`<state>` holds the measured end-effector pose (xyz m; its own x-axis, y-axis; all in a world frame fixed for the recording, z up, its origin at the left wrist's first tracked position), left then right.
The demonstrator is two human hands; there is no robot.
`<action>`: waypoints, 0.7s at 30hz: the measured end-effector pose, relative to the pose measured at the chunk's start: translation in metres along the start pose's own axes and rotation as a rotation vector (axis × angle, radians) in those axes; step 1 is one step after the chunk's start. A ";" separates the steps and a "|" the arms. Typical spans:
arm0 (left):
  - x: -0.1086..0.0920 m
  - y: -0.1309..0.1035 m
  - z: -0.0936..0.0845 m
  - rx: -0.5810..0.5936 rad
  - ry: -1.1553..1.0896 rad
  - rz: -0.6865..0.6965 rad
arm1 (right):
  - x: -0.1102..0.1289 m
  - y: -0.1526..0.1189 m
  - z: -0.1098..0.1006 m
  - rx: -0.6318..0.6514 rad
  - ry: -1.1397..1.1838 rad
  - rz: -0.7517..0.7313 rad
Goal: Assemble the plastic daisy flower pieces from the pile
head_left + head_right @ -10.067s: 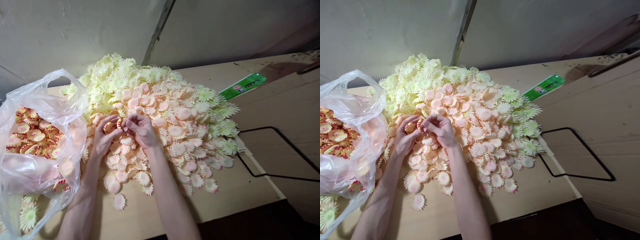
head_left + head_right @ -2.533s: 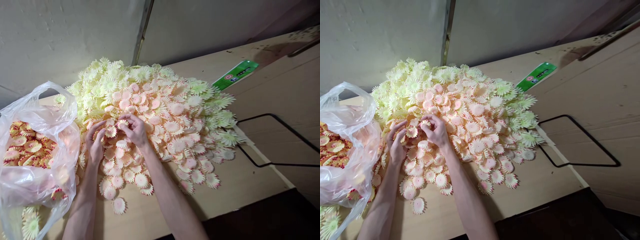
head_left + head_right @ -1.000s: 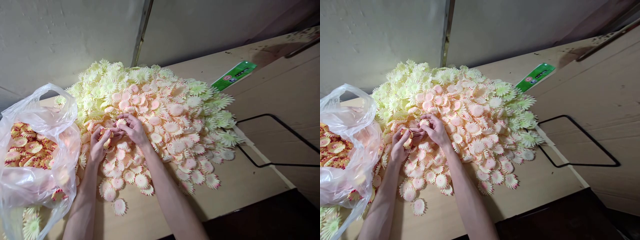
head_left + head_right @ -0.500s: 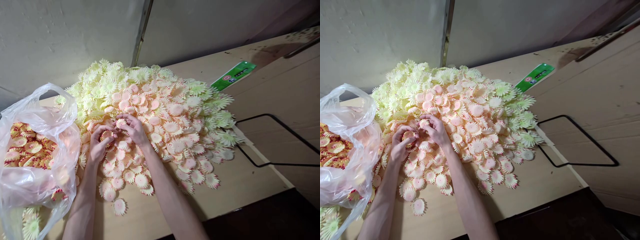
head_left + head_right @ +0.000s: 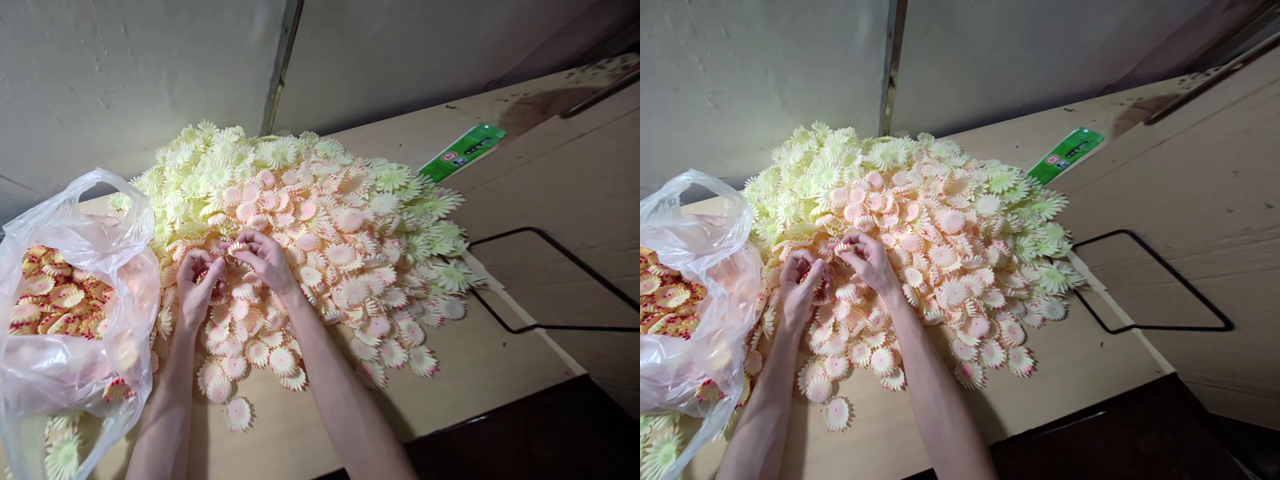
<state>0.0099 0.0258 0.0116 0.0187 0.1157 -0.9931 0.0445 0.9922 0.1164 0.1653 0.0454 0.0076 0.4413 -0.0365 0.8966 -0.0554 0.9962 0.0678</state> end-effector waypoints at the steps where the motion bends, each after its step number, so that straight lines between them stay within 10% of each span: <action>1: 0.000 0.000 0.001 -0.013 0.068 0.012 | 0.000 0.000 -0.001 -0.002 -0.007 -0.010; 21: -0.003 0.000 0.003 -0.090 0.320 0.186 | 0.003 0.001 -0.001 0.058 0.009 -0.055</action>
<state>0.0125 0.0256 0.0144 -0.2954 0.2892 -0.9106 -0.0181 0.9512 0.3080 0.1674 0.0463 0.0103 0.4532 -0.0902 0.8868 -0.0822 0.9864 0.1423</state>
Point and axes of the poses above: each hand's wrist, its own y-axis towards the middle knuckle, its own z-axis out of the palm, x = y × z, the point moved 3 cm from there along y, towards the middle knuckle, and after that the axes turned 14 degrees about y, right-handed, at the moved point
